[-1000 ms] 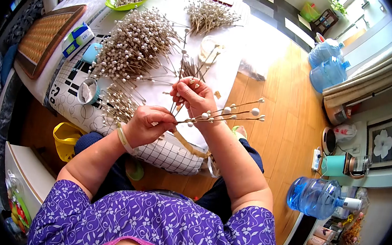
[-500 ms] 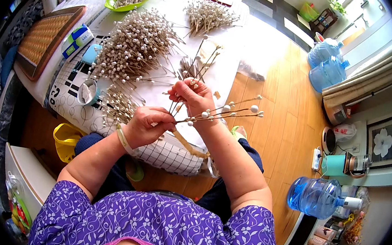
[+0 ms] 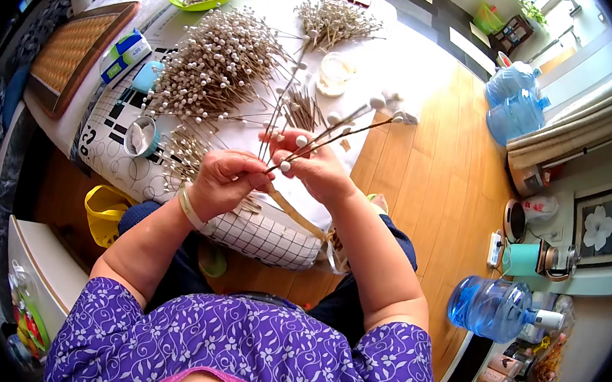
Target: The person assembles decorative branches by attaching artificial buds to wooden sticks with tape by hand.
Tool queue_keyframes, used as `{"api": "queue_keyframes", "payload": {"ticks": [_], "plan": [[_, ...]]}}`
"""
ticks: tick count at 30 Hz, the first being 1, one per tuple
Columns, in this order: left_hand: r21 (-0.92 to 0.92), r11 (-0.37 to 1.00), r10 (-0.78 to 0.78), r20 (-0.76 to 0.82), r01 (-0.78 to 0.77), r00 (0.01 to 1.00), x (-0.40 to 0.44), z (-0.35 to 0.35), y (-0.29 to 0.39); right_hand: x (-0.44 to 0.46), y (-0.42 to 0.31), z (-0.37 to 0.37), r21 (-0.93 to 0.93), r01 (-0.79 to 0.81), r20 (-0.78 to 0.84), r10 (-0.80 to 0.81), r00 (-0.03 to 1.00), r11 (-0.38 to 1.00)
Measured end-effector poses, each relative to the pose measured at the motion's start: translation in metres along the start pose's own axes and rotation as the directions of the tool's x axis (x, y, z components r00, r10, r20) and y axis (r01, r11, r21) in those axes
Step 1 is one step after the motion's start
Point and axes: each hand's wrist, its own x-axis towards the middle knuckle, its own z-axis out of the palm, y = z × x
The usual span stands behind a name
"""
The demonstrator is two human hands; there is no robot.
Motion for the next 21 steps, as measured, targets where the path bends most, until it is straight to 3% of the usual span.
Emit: {"api": "queue_keyframes", "payload": {"ticks": [1,2,7,11,14,21], "plan": [[-0.050,0.998,-0.034,-0.011,0.033,0.999,0.000,0.000,0.003,-0.004,0.001,0.000,-0.040,-0.064,-0.015,0.063,0.998,0.997],[-0.031,0.999,-0.029,0.018,0.030,0.999,0.001,-0.002,0.007,-0.005,0.005,0.004,0.060,-0.056,-0.084,0.061,0.995,0.997],[0.001,0.998,0.067,0.109,-0.067,0.992,0.001,-0.005,0.005,-0.001,0.001,0.010,0.142,-0.016,-0.052,0.023,0.998,0.990],[0.001,1.000,-0.030,0.158,0.031,0.987,0.001,-0.006,0.005,0.001,-0.005,0.012,-0.118,-0.056,-0.080,0.047,0.996,0.991],[0.004,0.998,-0.061,0.167,0.061,0.984,0.001,-0.004,0.002,0.000,-0.005,0.018,-0.135,-0.061,-0.142,0.042,0.989,0.989],[-0.118,0.979,-0.140,0.214,0.167,0.967,0.000,-0.002,-0.005,-0.004,-0.007,0.019,-0.231,-0.019,-0.101,-0.005,0.995,0.973]]}}
